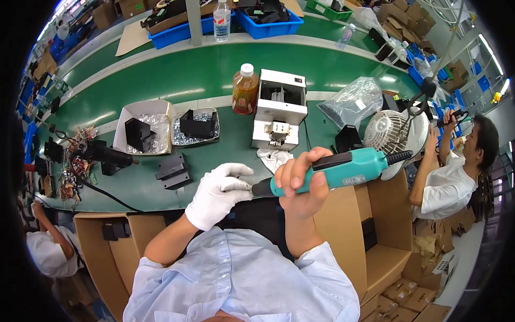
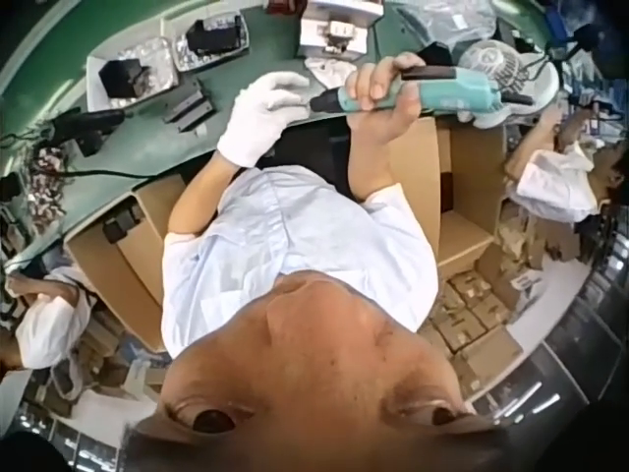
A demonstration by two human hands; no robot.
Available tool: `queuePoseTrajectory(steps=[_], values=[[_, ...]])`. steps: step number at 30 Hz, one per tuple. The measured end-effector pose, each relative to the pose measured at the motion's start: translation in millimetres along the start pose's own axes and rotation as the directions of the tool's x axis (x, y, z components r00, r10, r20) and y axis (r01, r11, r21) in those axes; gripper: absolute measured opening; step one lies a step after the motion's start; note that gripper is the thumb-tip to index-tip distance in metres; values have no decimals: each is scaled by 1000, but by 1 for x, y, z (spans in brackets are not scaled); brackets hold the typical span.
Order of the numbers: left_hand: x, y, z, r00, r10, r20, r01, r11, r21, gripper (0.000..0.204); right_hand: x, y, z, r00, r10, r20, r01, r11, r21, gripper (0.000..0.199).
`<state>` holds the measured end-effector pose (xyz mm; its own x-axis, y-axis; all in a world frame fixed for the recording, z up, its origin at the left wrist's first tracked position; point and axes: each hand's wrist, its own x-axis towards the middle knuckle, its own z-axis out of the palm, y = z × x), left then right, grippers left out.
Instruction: Assembling small plastic housings and components using an electric screwdriver.
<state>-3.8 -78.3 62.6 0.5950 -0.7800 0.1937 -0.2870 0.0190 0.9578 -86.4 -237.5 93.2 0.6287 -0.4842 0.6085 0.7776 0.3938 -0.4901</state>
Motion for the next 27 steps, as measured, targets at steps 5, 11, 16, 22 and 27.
queuePoseTrajectory(steps=[5,11,16,22,27], values=[[-5,-1,0,995,-98,-5,98,991,-88,16,-3,4,0,1000,24,-9,-23,1000,12,31],[-11,-8,-2,999,-15,-40,14,1000,-27,26,-2,7,5,995,67,-73,-73,993,-90,30],[-20,-17,-20,905,248,-345,-122,930,347,51,29,-1,-11,952,-123,-279,-26,879,-476,20],[-43,-67,-1,848,-21,-529,139,973,184,72,53,32,-39,925,-205,-319,-61,750,-659,16],[-46,-87,7,875,-234,-424,226,972,-69,72,54,52,-58,935,-165,-314,-136,651,-747,17]])
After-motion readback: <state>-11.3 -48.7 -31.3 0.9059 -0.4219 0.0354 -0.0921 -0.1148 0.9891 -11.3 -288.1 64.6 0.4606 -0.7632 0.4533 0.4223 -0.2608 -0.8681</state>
